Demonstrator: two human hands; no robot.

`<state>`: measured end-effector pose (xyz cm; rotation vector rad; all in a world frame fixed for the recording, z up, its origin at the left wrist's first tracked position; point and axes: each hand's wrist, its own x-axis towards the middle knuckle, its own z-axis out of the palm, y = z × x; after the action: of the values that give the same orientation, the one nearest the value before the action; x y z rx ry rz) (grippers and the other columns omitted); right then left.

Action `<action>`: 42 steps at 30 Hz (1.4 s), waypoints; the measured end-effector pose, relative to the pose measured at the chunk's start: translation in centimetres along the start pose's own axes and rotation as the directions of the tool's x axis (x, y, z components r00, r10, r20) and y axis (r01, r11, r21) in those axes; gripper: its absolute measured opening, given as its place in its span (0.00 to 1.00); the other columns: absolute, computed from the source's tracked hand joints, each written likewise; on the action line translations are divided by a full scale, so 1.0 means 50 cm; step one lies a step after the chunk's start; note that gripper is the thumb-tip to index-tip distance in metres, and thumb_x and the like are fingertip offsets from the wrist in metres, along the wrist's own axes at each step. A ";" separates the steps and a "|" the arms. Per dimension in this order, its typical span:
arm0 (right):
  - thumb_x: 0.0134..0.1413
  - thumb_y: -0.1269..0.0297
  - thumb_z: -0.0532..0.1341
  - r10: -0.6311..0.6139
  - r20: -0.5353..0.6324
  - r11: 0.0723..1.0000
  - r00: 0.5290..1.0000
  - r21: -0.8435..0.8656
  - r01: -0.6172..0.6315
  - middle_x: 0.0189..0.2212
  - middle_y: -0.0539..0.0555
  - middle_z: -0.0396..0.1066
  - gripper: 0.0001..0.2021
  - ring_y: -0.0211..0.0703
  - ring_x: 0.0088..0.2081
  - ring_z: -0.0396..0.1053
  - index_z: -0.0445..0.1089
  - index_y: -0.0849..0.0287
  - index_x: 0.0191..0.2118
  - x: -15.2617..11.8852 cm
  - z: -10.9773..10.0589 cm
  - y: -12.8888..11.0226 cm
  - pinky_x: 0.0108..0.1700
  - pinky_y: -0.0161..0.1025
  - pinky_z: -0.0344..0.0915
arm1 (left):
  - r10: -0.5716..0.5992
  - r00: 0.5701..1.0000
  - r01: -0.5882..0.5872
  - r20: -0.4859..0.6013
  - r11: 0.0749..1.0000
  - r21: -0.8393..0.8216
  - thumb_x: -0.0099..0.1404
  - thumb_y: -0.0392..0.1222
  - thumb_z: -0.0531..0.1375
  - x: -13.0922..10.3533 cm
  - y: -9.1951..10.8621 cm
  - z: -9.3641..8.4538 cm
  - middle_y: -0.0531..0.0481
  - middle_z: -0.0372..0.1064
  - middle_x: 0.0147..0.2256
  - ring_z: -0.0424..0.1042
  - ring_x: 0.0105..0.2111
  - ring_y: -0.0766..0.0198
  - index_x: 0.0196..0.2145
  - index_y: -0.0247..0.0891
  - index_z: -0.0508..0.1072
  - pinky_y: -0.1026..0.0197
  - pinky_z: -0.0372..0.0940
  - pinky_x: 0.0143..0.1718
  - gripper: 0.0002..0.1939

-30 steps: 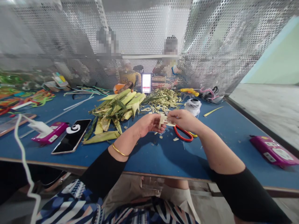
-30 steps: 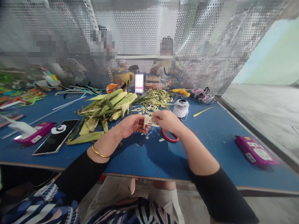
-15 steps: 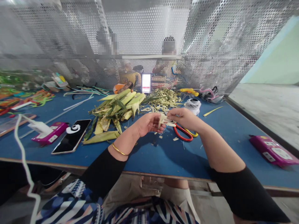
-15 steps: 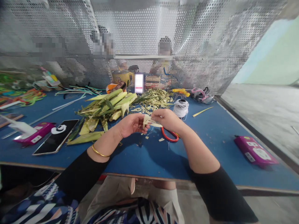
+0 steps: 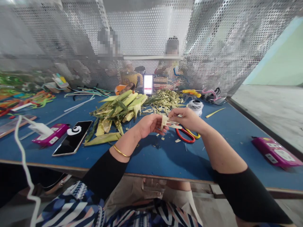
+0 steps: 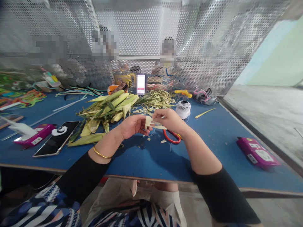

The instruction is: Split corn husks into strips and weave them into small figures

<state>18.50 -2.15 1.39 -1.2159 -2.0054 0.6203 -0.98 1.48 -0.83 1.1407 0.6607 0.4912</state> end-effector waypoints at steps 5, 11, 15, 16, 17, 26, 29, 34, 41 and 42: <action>0.48 0.58 0.60 0.039 0.033 0.995 0.999 0.091 -0.042 0.25 0.49 0.68 0.10 0.39 0.29 0.62 0.71 0.59 0.28 0.000 -0.003 0.003 0.34 0.37 0.57 | 0.032 0.999 -0.032 -0.018 0.999 0.026 0.65 0.46 0.53 -0.002 -0.002 0.004 0.44 0.72 0.27 0.70 0.25 0.64 0.30 0.32 0.75 0.61 0.68 0.30 0.16; 0.48 0.58 0.59 0.044 0.006 0.998 0.999 0.048 -0.044 0.24 0.49 0.68 0.10 0.39 0.28 0.62 0.72 0.59 0.28 0.000 0.002 0.005 0.34 0.38 0.57 | 0.031 0.999 -0.030 -0.019 0.998 0.060 0.66 0.47 0.53 -0.003 -0.002 0.007 0.43 0.72 0.27 0.70 0.25 0.64 0.30 0.31 0.75 0.62 0.67 0.28 0.18; 0.48 0.58 0.60 0.055 -0.030 0.997 0.998 0.062 -0.053 0.26 0.50 0.71 0.10 0.40 0.30 0.64 0.73 0.59 0.29 0.001 -0.001 0.003 0.36 0.39 0.59 | 0.032 0.999 -0.030 -0.030 0.998 0.059 0.66 0.47 0.53 -0.004 -0.001 0.009 0.43 0.72 0.26 0.70 0.25 0.65 0.29 0.31 0.75 0.63 0.67 0.29 0.18; 0.47 0.58 0.61 0.061 -0.022 0.995 0.998 0.082 -0.059 0.26 0.50 0.71 0.10 0.40 0.30 0.64 0.73 0.59 0.29 0.001 -0.002 0.003 0.35 0.39 0.59 | 0.035 0.999 -0.033 -0.034 0.998 0.056 0.66 0.48 0.53 -0.004 -0.001 0.009 0.44 0.72 0.26 0.70 0.25 0.65 0.30 0.31 0.75 0.63 0.67 0.29 0.18; 0.47 0.58 0.61 0.068 -0.011 0.992 0.998 0.103 -0.066 0.26 0.50 0.71 0.10 0.39 0.29 0.64 0.74 0.59 0.30 0.000 -0.003 0.003 0.34 0.39 0.59 | 0.040 0.998 -0.038 -0.040 0.998 0.055 0.66 0.48 0.53 -0.004 -0.001 0.010 0.44 0.72 0.26 0.69 0.25 0.65 0.30 0.32 0.75 0.62 0.67 0.29 0.18; 0.46 0.58 0.62 0.108 -0.008 0.984 0.994 0.145 -0.106 0.23 0.48 0.68 0.10 0.38 0.26 0.62 0.73 0.59 0.30 0.002 0.002 0.008 0.32 0.38 0.57 | 0.067 0.996 -0.061 -0.064 0.993 0.102 0.66 0.47 0.53 -0.003 -0.004 0.014 0.45 0.71 0.25 0.69 0.24 0.65 0.29 0.32 0.75 0.62 0.65 0.28 0.18; 0.46 0.61 0.62 0.119 -0.030 0.988 0.992 0.106 -0.115 0.22 0.48 0.69 0.08 0.38 0.26 0.63 0.72 0.60 0.31 0.004 0.010 0.009 0.32 0.38 0.58 | 0.061 0.996 -0.054 -0.061 0.992 0.113 0.66 0.47 0.53 -0.002 -0.004 0.015 0.44 0.71 0.26 0.69 0.24 0.64 0.28 0.32 0.75 0.62 0.65 0.28 0.18; 0.48 0.62 0.62 0.110 -0.031 0.990 0.993 0.091 -0.106 0.21 0.47 0.68 0.07 0.38 0.25 0.62 0.71 0.59 0.34 0.002 0.020 0.000 0.31 0.38 0.58 | 0.033 0.994 -0.022 -0.103 0.994 0.106 0.68 0.47 0.51 -0.003 -0.003 0.018 0.45 0.71 0.24 0.69 0.23 0.64 0.27 0.32 0.75 0.61 0.65 0.26 0.20; 0.50 0.60 0.62 0.104 0.028 0.972 0.994 0.208 -0.108 0.27 0.50 0.72 0.09 0.39 0.29 0.66 0.73 0.59 0.35 -0.002 0.027 -0.005 0.33 0.39 0.61 | 0.027 0.988 -0.003 -0.153 0.988 0.155 0.68 0.58 0.50 -0.003 -0.006 0.020 0.47 0.69 0.21 0.68 0.21 0.66 0.24 0.34 0.74 0.63 0.64 0.24 0.28; 0.50 0.60 0.62 0.099 0.047 0.966 0.994 0.233 -0.107 0.27 0.51 0.72 0.09 0.40 0.29 0.67 0.73 0.59 0.35 -0.002 0.026 -0.005 0.34 0.39 0.61 | 0.030 0.986 -0.001 -0.163 0.985 0.170 0.68 0.60 0.50 -0.003 -0.007 0.020 0.47 0.69 0.21 0.67 0.20 0.66 0.24 0.34 0.74 0.64 0.63 0.24 0.29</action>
<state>17.41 -2.43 0.72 -1.1759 -1.8442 0.9099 -0.37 0.59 -0.85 1.2752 0.8511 0.5552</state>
